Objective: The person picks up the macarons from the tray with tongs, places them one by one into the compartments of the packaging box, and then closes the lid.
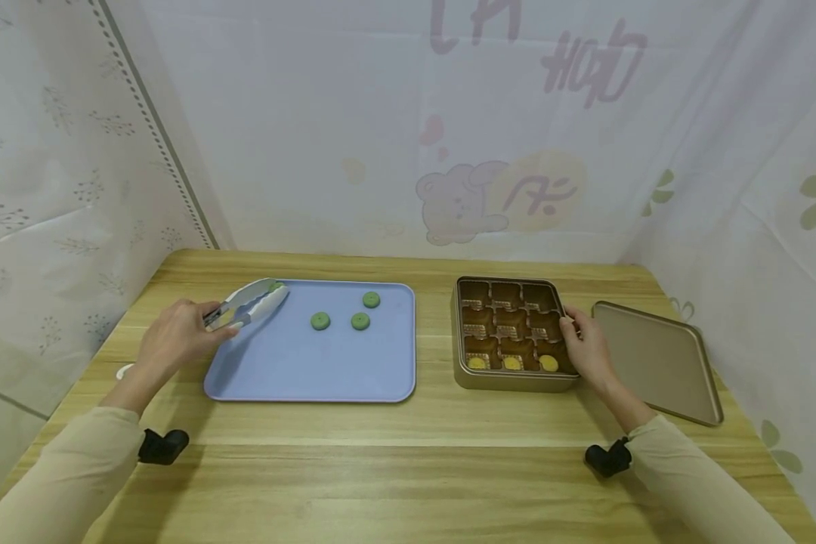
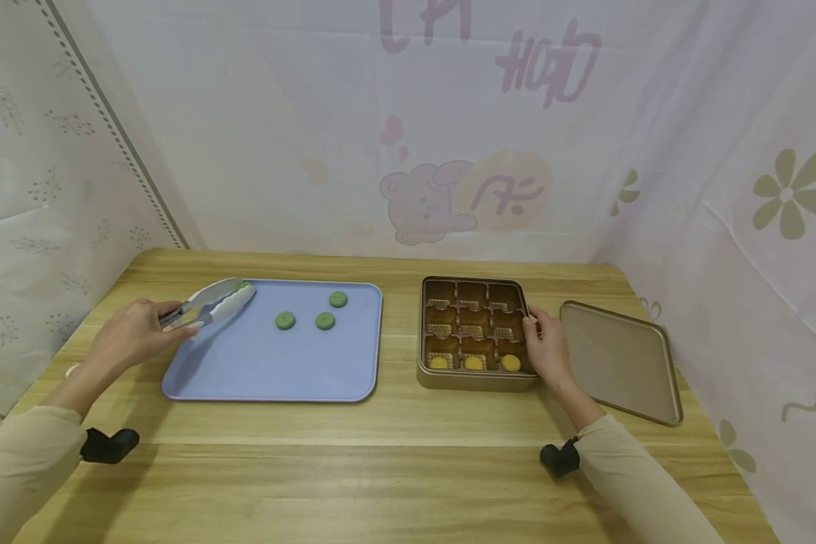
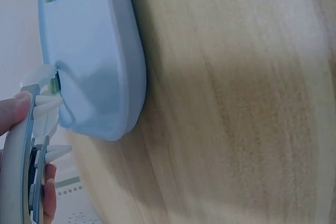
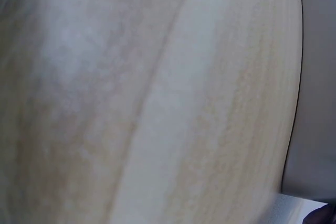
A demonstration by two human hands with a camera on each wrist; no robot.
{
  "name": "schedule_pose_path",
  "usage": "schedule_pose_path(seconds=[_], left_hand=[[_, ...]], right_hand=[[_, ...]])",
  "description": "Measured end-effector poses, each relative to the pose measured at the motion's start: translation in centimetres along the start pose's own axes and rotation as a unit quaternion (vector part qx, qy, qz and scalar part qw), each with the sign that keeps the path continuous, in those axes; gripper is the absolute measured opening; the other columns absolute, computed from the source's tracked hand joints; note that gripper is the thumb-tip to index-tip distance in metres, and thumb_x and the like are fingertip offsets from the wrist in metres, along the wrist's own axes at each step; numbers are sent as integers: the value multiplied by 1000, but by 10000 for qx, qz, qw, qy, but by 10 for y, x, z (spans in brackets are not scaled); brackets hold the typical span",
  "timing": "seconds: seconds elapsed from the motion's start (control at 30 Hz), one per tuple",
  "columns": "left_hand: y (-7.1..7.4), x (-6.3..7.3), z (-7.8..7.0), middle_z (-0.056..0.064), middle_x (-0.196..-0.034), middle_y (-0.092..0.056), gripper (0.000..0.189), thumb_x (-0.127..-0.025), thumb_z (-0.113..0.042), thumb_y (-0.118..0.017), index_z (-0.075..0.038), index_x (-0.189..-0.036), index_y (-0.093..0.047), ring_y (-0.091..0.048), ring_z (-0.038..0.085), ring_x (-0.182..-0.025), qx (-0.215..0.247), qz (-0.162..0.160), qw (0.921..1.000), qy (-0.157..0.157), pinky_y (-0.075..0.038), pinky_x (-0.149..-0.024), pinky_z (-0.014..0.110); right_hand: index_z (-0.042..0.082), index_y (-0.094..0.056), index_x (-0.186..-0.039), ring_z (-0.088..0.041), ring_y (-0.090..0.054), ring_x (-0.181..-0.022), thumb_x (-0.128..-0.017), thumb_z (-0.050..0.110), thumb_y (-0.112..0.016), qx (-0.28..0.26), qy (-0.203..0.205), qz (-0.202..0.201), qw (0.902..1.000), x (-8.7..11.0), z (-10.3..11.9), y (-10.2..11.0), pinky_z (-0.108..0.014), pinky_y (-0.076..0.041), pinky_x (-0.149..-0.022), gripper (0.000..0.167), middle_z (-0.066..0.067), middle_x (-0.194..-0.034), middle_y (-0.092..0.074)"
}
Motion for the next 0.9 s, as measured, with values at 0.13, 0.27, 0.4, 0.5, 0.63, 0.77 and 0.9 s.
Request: schedule_pose_path(seconds=[0.13, 0.27, 0.4, 0.5, 0.63, 0.77, 0.9], left_hand=[[-1, 1, 0, 4, -60, -41, 65, -80, -34, -71, 9, -126, -53, -38, 19, -56, 16, -46, 10000, -20, -28, -47, 30], [-2, 1, -1, 7, -64, -43, 65, -80, -33, -71, 10, -125, -53, -39, 20, -57, 5, -47, 10000, -25, -28, -47, 30], [-2, 0, -2, 8, -67, -44, 66, -80, -35, -71, 9, -126, -53, -39, 20, -58, -2, -39, 10000, -39, -28, -47, 30], [-2, 1, -3, 8, -69, -44, 67, -80, -36, -71, 9, -126, -53, -38, 20, -58, -5, -46, 10000, -54, -28, -47, 30], [-1, 1, -5, 8, -67, -43, 66, -80, -35, -71, 9, -126, -53, -38, 20, -57, 5, -74, 9999, -77, -28, -47, 30], [-1, 2, -6, 7, -65, -41, 66, -80, -35, -71, 9, -126, -53, -38, 20, -57, 23, -79, 9999, -93, -28, -47, 30], [0, 1, -10, 6, -64, -40, 66, -81, -36, -70, 10, -126, -53, -38, 20, -58, 23, -66, 9999, -142, -28, -48, 30]], right_hand=[[-9, -50, -129, -11, -44, -68, -101, 12, -42, 30, -4, 6, 10000, -1, 0, -1, -25, -38, -57, 37, -22, -88, -57], [-11, -49, -129, -13, -45, -68, -101, 12, -41, 85, 7, -12, 10000, -1, 1, -1, -24, -38, -58, 38, -24, -89, -58], [-12, -49, -129, -10, -45, -67, -101, 12, -42, 95, 4, -37, 9999, -1, 1, 0, -24, -38, -57, 38, -24, -88, -59], [-11, -49, -129, -8, -44, -66, -100, 12, -42, 88, 0, -48, 9999, -2, 0, 0, -24, -38, -57, 38, -23, -87, -58], [-11, -49, -129, -10, -46, -68, -101, 13, -42, 90, 13, -31, 10000, -2, 0, -1, -24, -38, -58, 38, -22, -87, -59], [-11, -49, -129, -13, -47, -70, -101, 13, -42, 107, 12, -28, 9999, -2, 0, -1, -23, -39, -60, 38, -22, -87, -59], [-12, -50, -128, -10, -46, -68, -100, 10, -43, 89, 52, -73, 9999, -2, 1, 0, -23, -39, -59, 37, -22, -86, -59]])
Point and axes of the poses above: each hand's wrist, its own x-axis away from the middle knuckle, its own y-axis out of the back of the hand, z = x × y, the point moved 10 cm from there along -x, towards the middle knuckle
